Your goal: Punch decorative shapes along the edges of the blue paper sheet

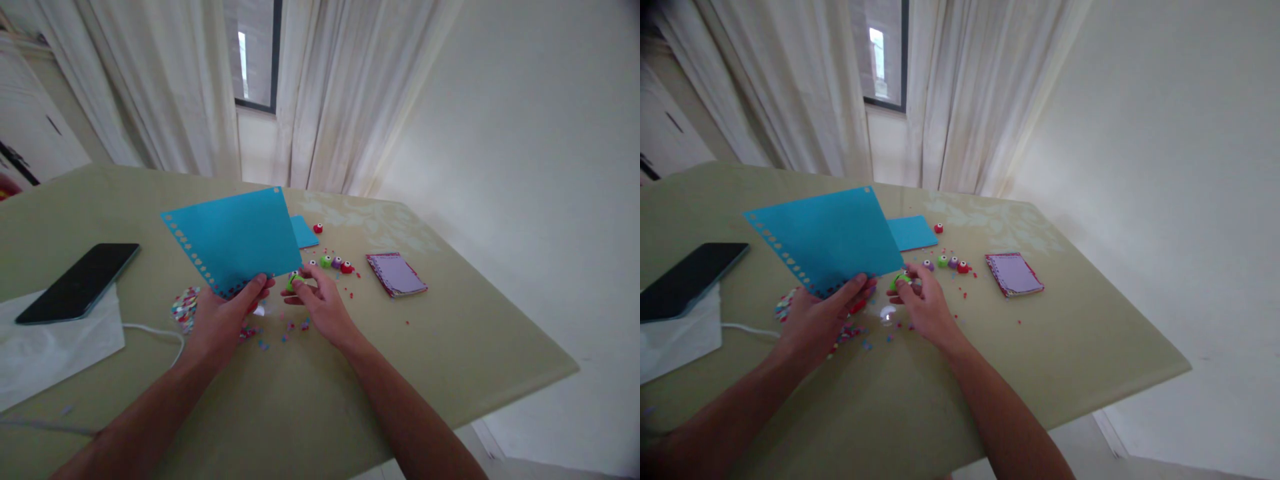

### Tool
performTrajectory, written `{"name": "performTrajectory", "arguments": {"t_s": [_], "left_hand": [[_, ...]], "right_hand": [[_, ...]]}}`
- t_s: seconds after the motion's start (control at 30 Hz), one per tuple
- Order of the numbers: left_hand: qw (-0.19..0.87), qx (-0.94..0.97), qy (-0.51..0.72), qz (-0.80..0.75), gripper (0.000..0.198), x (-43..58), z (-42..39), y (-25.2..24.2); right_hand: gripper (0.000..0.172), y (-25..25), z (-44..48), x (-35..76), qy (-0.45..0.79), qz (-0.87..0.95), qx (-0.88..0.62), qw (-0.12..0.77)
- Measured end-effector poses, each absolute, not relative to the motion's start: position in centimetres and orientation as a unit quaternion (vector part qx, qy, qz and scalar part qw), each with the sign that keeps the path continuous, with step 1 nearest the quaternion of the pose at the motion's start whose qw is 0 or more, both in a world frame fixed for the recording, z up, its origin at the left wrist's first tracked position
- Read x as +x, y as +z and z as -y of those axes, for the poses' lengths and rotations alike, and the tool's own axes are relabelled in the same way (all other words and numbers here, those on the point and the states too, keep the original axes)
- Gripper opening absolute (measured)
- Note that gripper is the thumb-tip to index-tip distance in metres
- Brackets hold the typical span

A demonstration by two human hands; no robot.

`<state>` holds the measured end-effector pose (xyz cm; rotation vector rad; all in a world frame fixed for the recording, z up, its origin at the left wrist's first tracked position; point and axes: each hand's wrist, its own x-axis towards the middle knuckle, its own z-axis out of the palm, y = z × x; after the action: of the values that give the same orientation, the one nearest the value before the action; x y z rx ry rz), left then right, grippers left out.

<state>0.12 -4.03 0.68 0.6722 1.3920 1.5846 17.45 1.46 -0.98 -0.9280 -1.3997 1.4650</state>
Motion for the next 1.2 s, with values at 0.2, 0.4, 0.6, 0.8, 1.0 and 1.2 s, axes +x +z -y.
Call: {"name": "performTrajectory", "arguments": {"t_s": [0.2,0.4,0.6,0.8,1.0,1.2], "left_hand": [[0.426,0.307,0.629,-0.573,0.043,0.3,4.2,1.3],[0.400,0.356,0.609,-0.585,0.035,0.6,4.6,2.0],[0.374,0.376,0.594,-0.605,0.037,0.5,4.9,2.1],[0.395,0.371,0.603,-0.586,0.037,0.8,4.9,2.4],[0.398,0.365,0.603,-0.587,0.035,0.7,4.8,2.2],[0.397,0.375,0.600,-0.584,0.040,0.6,4.7,1.8]], "right_hand": [[0.044,0.1,-0.6,17.0,0.638,0.532,-0.368,0.418],[0.042,0.3,-0.5,16.5,0.667,0.514,-0.327,0.428],[0.042,0.4,-0.4,16.3,0.664,0.518,-0.321,0.433],[0.044,0.5,-0.4,16.5,0.643,0.525,-0.331,0.449],[0.047,0.3,-0.4,16.4,0.655,0.521,-0.334,0.434],[0.050,0.3,-0.3,16.2,0.658,0.520,-0.327,0.435]]}}
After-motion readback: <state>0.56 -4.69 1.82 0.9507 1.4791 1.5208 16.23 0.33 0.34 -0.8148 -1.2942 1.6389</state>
